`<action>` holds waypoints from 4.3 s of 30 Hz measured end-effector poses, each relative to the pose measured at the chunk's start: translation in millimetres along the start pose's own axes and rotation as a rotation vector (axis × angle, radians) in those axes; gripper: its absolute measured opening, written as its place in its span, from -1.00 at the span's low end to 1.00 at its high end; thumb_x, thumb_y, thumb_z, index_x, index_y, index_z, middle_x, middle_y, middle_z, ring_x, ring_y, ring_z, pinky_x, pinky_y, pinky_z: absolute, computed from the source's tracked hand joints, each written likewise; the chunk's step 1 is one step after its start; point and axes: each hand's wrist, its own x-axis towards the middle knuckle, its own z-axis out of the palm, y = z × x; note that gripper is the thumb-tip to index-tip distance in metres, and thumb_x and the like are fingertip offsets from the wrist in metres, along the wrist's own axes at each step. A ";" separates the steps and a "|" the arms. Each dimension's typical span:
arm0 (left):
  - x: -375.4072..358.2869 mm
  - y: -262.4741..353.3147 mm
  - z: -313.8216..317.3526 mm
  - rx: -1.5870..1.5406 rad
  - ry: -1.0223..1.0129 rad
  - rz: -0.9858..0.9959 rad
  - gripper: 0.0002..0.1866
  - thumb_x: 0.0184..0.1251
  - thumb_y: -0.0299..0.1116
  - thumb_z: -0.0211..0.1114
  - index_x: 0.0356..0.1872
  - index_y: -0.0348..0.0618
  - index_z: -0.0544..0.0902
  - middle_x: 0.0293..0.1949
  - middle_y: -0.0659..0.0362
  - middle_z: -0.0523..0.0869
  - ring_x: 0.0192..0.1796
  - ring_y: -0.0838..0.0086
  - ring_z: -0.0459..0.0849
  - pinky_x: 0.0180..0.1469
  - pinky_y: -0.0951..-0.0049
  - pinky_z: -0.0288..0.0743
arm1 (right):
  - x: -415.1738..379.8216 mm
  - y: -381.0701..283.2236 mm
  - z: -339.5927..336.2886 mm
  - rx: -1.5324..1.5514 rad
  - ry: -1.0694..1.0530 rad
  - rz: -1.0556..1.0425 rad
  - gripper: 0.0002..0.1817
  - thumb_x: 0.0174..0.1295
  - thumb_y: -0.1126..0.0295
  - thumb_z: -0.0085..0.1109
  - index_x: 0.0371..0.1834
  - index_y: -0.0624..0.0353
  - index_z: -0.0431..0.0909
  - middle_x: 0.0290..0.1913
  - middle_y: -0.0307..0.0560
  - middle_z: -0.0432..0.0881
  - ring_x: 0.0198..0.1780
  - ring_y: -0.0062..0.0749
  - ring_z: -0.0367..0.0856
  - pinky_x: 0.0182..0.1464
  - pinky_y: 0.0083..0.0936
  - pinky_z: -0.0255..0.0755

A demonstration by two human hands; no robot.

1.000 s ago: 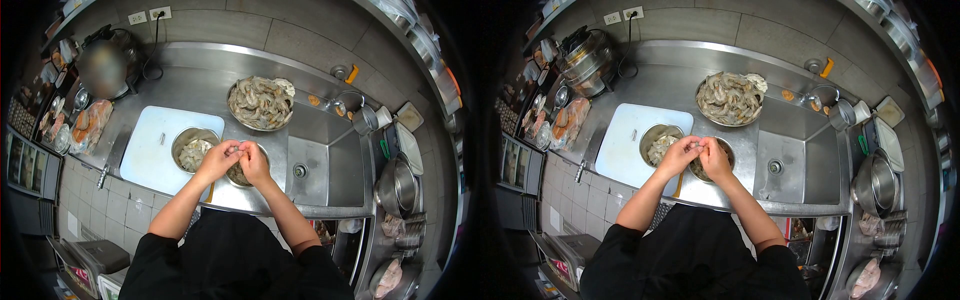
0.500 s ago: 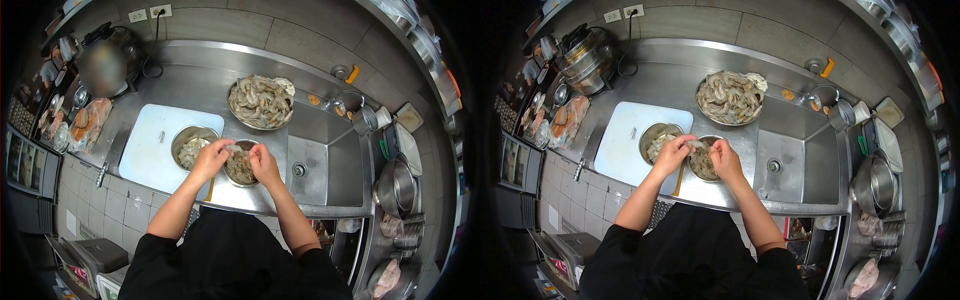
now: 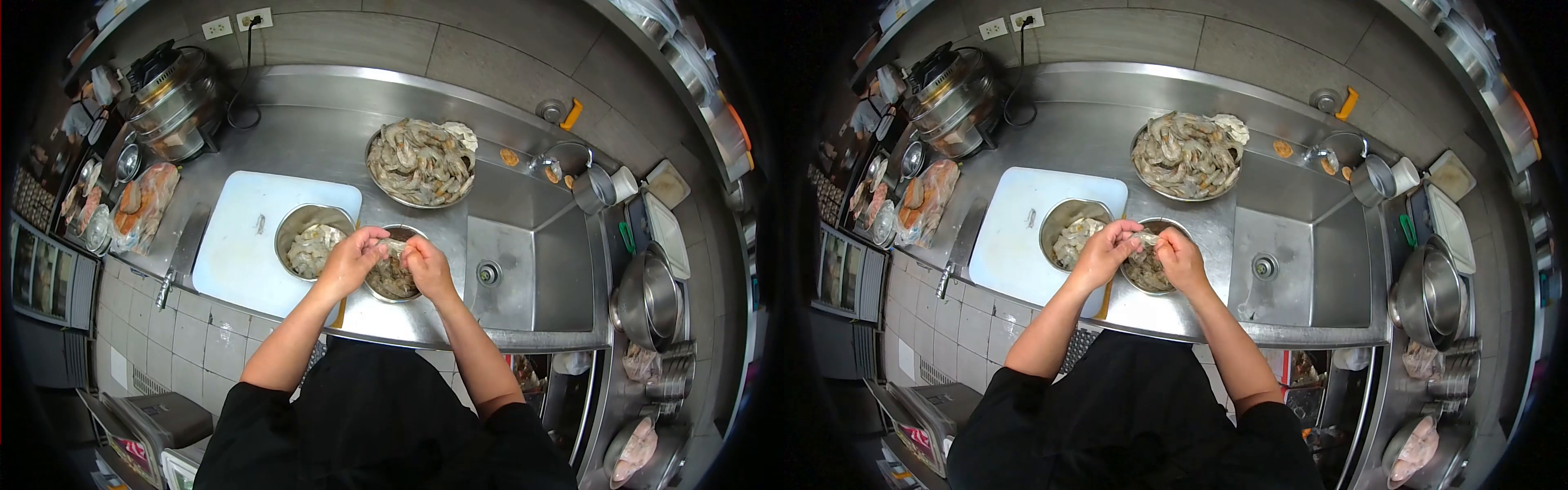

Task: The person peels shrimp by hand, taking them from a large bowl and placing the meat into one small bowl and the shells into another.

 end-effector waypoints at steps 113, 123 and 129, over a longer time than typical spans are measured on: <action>-3.2 22.9 -16.4 0.157 -0.093 -0.135 -0.69 0.44 -0.35 0.14 0.05 -0.38 0.58 -0.36 0.21 0.71 -0.46 0.62 0.60 -0.37 0.56 0.46 | 13.0 -31.6 16.1 -0.441 0.039 -0.315 -0.71 0.19 0.36 0.18 -0.06 0.27 0.60 -0.24 0.15 0.69 -0.19 0.02 0.68 -0.10 -0.22 0.54; -10.4 18.2 -10.6 0.095 -0.035 -0.070 -0.72 0.48 -0.37 0.11 0.03 -0.38 0.57 -0.36 0.20 0.70 -0.38 0.60 0.65 -0.26 0.58 0.52 | 11.9 -19.1 23.9 -0.332 0.125 -0.338 -0.68 0.18 0.56 -0.04 -0.02 0.29 0.57 -0.24 0.10 0.69 -0.25 -0.19 0.71 -0.17 -0.34 0.58; -4.7 16.6 -23.2 -0.177 -0.130 -0.114 -0.70 0.49 -0.38 0.12 0.08 -0.40 0.52 -0.24 0.17 0.69 -0.27 0.59 0.65 -0.15 0.58 0.53 | 11.3 -11.0 21.1 0.079 -0.061 0.003 -0.63 0.22 0.63 -0.19 0.08 0.25 0.45 -0.30 -0.16 0.59 -0.45 -0.66 0.50 -0.47 -0.69 0.45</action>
